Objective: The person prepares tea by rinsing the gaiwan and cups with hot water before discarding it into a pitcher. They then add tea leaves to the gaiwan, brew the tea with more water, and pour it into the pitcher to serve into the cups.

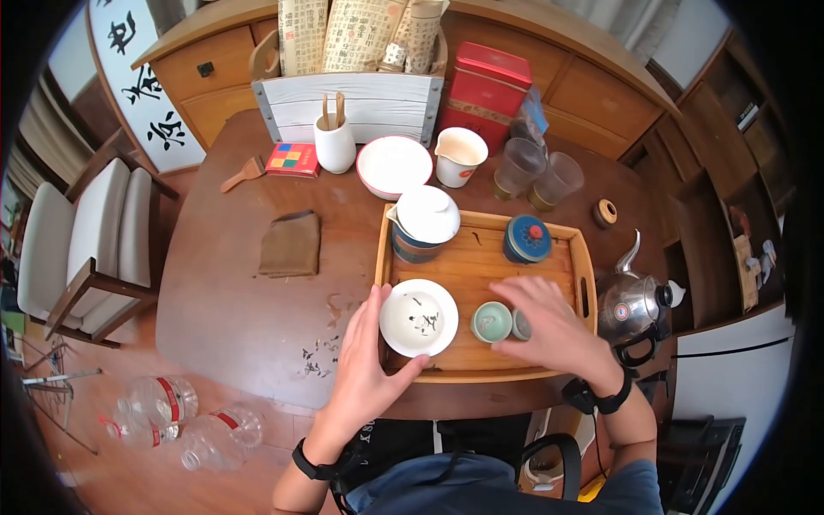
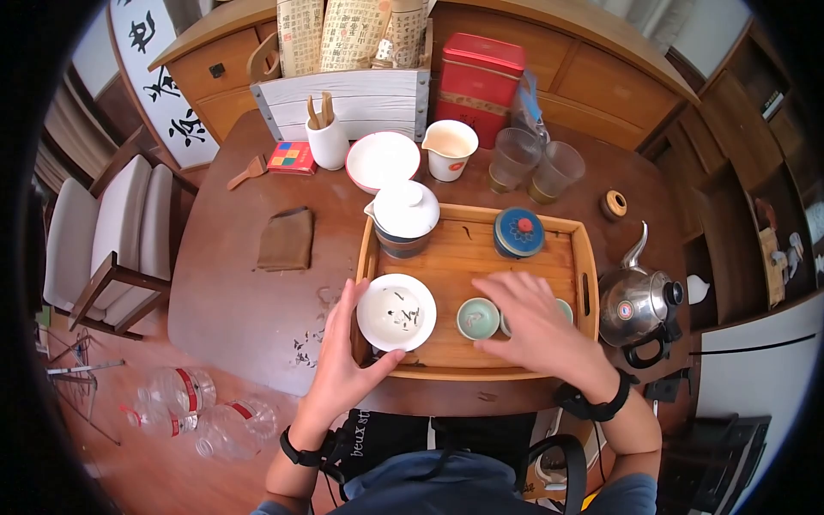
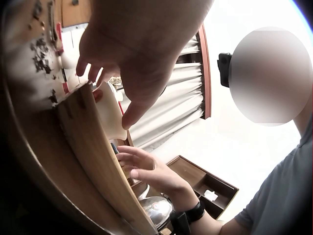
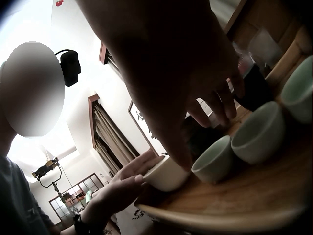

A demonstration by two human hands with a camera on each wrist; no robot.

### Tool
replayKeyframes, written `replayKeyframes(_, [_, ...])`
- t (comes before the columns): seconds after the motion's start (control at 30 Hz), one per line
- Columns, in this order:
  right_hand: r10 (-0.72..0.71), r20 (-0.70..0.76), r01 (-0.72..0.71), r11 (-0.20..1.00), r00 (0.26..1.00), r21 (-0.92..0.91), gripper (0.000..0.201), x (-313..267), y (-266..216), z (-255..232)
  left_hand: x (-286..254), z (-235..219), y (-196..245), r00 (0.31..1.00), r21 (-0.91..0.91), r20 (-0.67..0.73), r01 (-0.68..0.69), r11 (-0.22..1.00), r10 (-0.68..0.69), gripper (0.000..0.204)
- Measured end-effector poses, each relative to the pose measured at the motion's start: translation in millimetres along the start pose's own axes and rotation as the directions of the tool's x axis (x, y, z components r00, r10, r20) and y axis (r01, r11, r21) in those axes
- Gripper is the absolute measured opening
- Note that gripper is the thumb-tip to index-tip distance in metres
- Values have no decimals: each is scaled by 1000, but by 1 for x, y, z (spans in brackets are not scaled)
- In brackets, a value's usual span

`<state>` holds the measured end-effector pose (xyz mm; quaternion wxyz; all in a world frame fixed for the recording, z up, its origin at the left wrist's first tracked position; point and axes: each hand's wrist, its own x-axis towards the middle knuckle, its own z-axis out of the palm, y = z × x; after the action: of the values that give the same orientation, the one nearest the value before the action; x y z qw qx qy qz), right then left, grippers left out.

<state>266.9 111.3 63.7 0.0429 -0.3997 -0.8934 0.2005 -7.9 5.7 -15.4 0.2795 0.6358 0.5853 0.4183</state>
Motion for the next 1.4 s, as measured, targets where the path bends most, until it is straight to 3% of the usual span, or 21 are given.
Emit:
replayKeyframes(0.03, [21, -2, -21, 1000, 1000, 13, 70, 4, 0, -8, 0, 0, 1, 1000, -1, -1, 1, 1000, -1, 117])
replayKeyframes(0.17, [35, -261, -34, 999, 965, 9, 53, 24, 27, -27, 0, 1, -1, 1000, -6, -10, -12, 1000, 12, 116])
replayKeyframes(0.27, [108, -315, -129, 991, 943, -46, 32, 43, 42, -37, 0, 1, -2, 1000, 6, -5, -5, 1000, 5, 116])
replayKeyframes(0.37, [206, -195, -216, 976, 959, -30, 23, 59, 58, -39, -1, 2, -3, 1000, 4, -11, -12, 1000, 12, 115])
replayKeyframes(0.5, [188, -183, -190, 982, 965, 6, 19, 63, 63, -37, -1, 2, -3, 1000, 5, -11, -8, 1000, 8, 115])
replayKeyframes(0.6, [121, -212, -119, 993, 970, 22, 17, 62, 69, -40, -1, 2, -4, 1000, 1, -11, -12, 1000, 12, 115])
replayKeyframes(0.7, [248, -285, -191, 958, 926, 215, 15, 61, 69, -51, 0, 2, -4, 1000, 2, -8, -9, 1000, 9, 116])
replayKeyframes(0.73, [236, -359, -141, 952, 903, 272, 14, 61, 78, -48, 0, 2, -4, 1000, 0, -9, -10, 1000, 10, 116])
replayKeyframes(1.07, [123, -237, -115, 992, 964, 47, 17, 58, 71, -36, -1, 2, -3, 1000, 4, -11, -11, 1000, 11, 116])
replayKeyframes(1.4, [146, -220, -149, 989, 965, 4, 19, 57, 59, -42, 0, 0, -1, 1000, 29, -4, -1, 1000, 1, 115])
